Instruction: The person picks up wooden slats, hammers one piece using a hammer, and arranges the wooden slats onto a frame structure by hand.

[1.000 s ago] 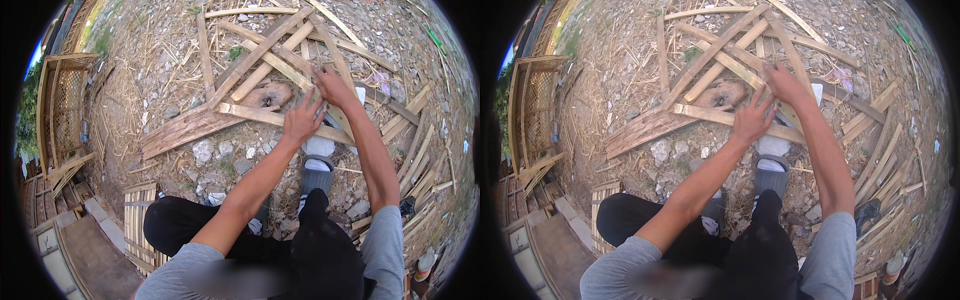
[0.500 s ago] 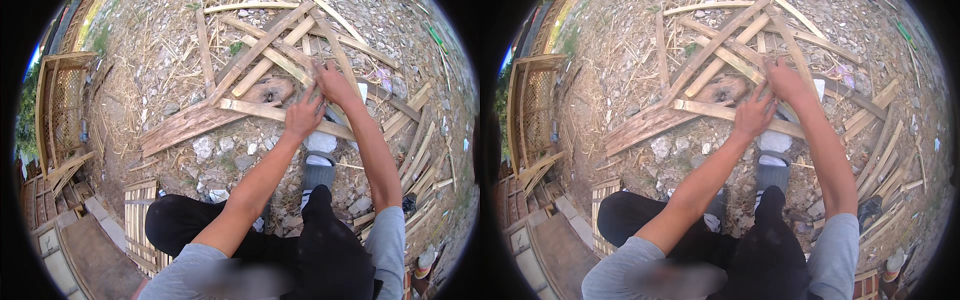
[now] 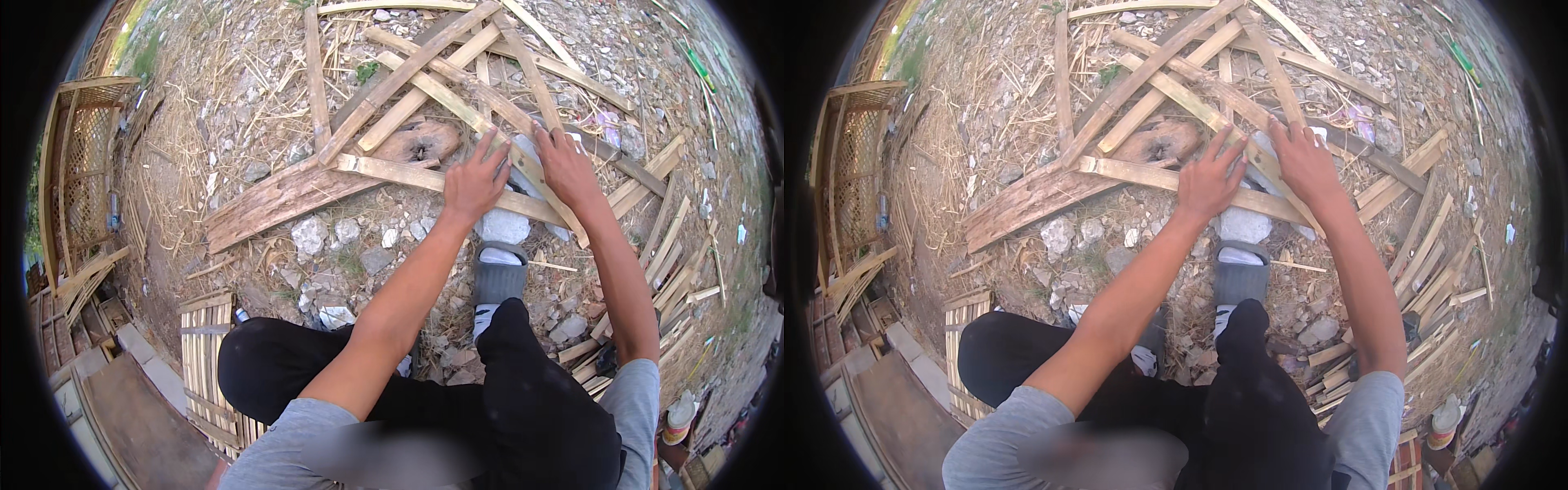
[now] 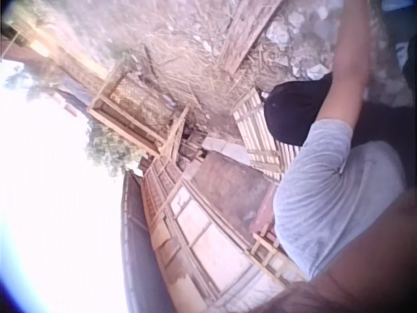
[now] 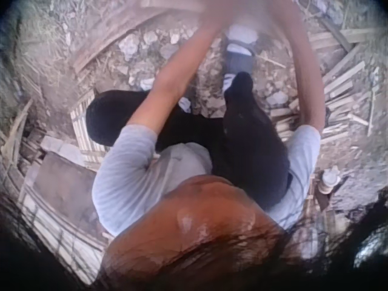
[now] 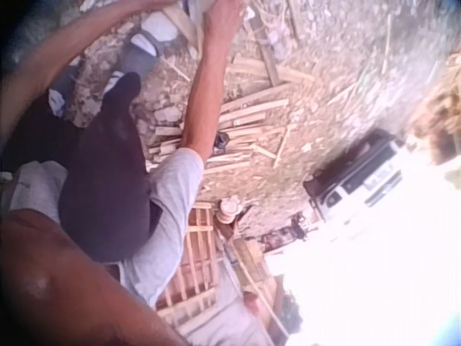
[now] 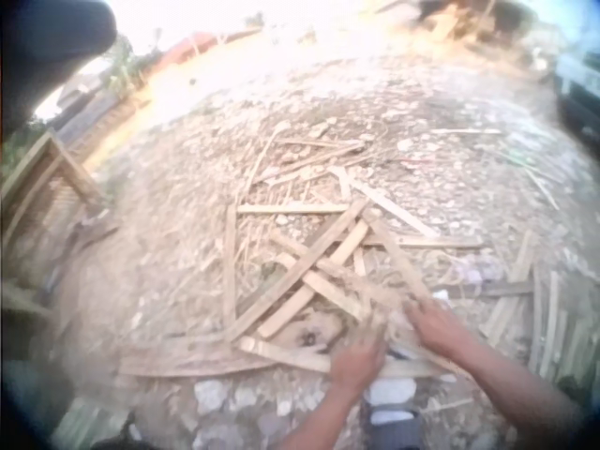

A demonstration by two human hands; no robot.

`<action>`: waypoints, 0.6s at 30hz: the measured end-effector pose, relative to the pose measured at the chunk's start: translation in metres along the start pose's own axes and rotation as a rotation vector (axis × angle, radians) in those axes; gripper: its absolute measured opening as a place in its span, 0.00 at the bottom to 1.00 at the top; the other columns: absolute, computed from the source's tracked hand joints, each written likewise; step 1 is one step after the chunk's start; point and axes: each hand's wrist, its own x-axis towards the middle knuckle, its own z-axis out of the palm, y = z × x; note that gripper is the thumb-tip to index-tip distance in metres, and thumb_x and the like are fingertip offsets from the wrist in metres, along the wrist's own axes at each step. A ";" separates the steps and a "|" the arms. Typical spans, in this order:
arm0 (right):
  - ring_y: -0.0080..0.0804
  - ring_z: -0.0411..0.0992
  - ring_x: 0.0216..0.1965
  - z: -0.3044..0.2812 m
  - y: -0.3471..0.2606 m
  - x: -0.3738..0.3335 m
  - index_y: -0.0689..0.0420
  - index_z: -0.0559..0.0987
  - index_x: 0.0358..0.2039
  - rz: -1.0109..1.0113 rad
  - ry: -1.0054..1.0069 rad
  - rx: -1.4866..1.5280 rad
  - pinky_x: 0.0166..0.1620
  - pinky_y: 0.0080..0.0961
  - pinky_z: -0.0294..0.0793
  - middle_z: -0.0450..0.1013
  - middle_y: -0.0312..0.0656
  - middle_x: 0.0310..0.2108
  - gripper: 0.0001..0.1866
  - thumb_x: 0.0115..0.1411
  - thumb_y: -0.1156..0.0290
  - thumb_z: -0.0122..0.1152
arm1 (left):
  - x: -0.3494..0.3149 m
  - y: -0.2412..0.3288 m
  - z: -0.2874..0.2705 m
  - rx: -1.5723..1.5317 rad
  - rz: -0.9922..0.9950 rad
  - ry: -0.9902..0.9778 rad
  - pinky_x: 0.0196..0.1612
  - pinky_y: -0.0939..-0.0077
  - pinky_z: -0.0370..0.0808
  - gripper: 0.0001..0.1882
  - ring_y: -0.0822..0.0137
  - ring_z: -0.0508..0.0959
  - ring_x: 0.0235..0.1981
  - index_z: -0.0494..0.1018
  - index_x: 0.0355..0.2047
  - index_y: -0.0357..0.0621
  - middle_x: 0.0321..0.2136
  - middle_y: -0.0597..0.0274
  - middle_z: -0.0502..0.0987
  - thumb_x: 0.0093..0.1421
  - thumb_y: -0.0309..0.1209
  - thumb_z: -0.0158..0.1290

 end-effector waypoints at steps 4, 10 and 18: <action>0.46 0.68 0.48 -0.003 0.039 -0.031 0.52 0.64 0.60 0.051 0.017 -0.106 0.48 0.41 0.72 0.68 0.47 0.44 0.24 0.62 0.72 0.47 | 0.004 0.006 -0.003 0.024 -0.038 -0.065 0.32 0.59 0.78 0.16 0.53 0.81 0.27 0.75 0.49 0.63 0.58 0.66 0.68 0.60 0.43 0.51; 0.53 0.63 0.50 -0.018 0.045 -0.106 0.53 0.60 0.62 0.146 -0.098 0.217 0.54 0.42 0.65 0.62 0.52 0.47 0.30 0.59 0.79 0.50 | -0.003 0.002 -0.011 0.043 -0.026 -0.033 0.31 0.57 0.78 0.16 0.53 0.81 0.26 0.75 0.48 0.62 0.58 0.67 0.68 0.60 0.43 0.50; 0.54 0.62 0.53 -0.018 0.094 -0.199 0.53 0.62 0.61 0.252 -0.026 0.095 0.55 0.44 0.64 0.61 0.52 0.51 0.30 0.57 0.80 0.51 | -0.008 0.002 -0.006 0.043 -0.067 -0.097 0.31 0.62 0.78 0.18 0.55 0.81 0.27 0.74 0.51 0.64 0.59 0.71 0.67 0.61 0.44 0.50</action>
